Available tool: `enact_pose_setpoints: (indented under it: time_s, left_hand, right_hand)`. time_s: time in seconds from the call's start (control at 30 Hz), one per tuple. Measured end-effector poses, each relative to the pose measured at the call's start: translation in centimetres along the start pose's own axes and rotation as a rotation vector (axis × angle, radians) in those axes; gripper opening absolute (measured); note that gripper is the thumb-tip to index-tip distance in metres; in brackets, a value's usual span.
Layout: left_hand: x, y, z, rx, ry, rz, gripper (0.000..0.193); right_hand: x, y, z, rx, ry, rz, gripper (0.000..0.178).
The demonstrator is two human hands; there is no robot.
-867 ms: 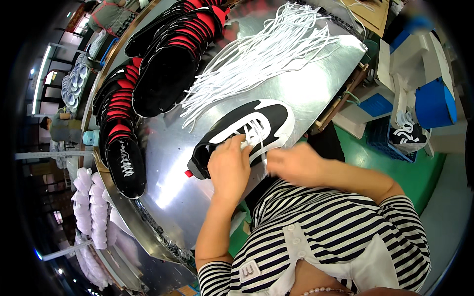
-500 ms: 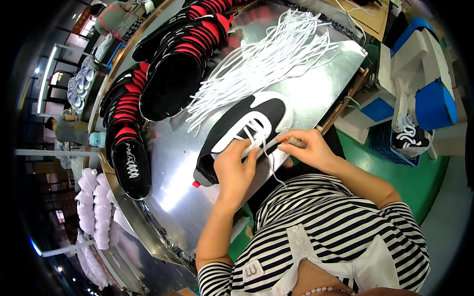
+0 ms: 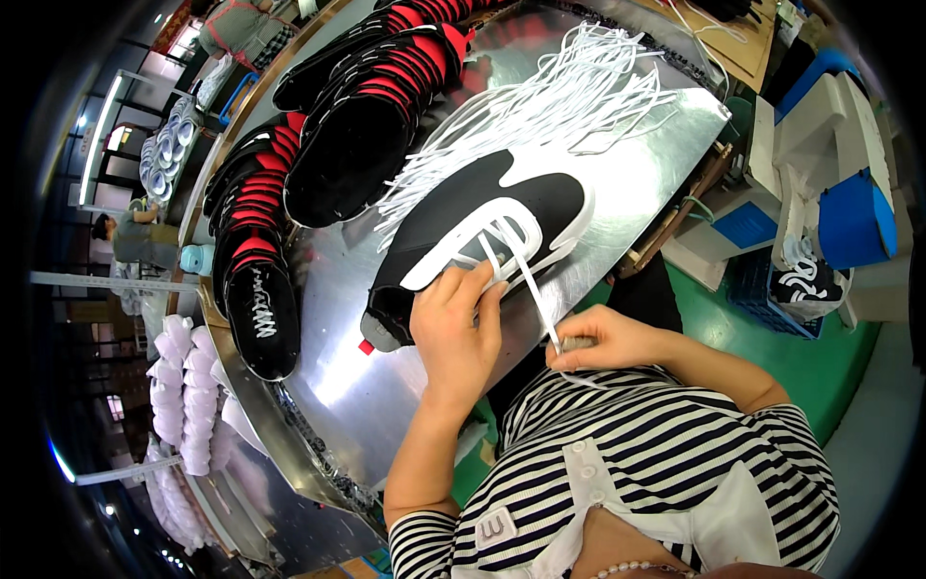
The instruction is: The person laces several black and white athletic shoe uppers by threading long white laces through the eyelets by hand and tucking the ends inside.
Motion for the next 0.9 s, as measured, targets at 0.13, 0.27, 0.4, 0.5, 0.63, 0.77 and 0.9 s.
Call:
enact_pose_setpoints:
  time_s: [0.13, 0.27, 0.4, 0.5, 0.63, 0.77, 0.9]
  left_hand:
    - [1.3, -2.8, -2.5, -0.007, -0.132, 0.051, 0.020]
    - [1.4, -3.7, -3.3, -0.028, -0.178, 0.137, 0.021]
    - [0.7, -4.0, -3.1, 0.165, -0.284, 0.305, 0.020]
    - [0.4, -4.0, -2.7, 0.283, -0.318, 0.374, 0.023]
    - [0.3, -4.0, -3.4, 0.165, -0.261, 0.331, 0.026]
    - [0.5, -4.3, -4.0, 0.062, -0.230, 0.298, 0.025]
    - [0.3, -4.3, -4.1, 0.036, -0.205, 0.270, 0.026]
  right_hand:
    - [-1.1, 0.6, 1.3, 0.155, 0.226, 0.274, 0.012]
    - [-4.5, -3.7, 3.2, 0.302, 0.550, 0.247, 0.010]
    - [-7.0, -3.5, 4.1, 0.427, 0.667, 0.452, 0.016]
    - [-7.9, -3.2, 4.3, 0.470, 0.691, 0.476, 0.018]
    - [-8.2, -2.9, 4.3, 0.527, 0.713, 0.504, 0.018]
    - [-8.2, -2.5, 4.2, 0.357, 0.695, 0.503, 0.026]
    - [-4.8, -2.2, 3.7, 0.209, 0.643, 0.246, 0.028]
Point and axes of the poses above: each hand's wrist, its own x-axis away from the middle knuckle, its own z-axis out of the back of the hand, y = z × x, the point moved 1 cm from there along -x, towards the middle knuckle, and after that the axes turned 4 degrees about y, right-handed, at the moved point
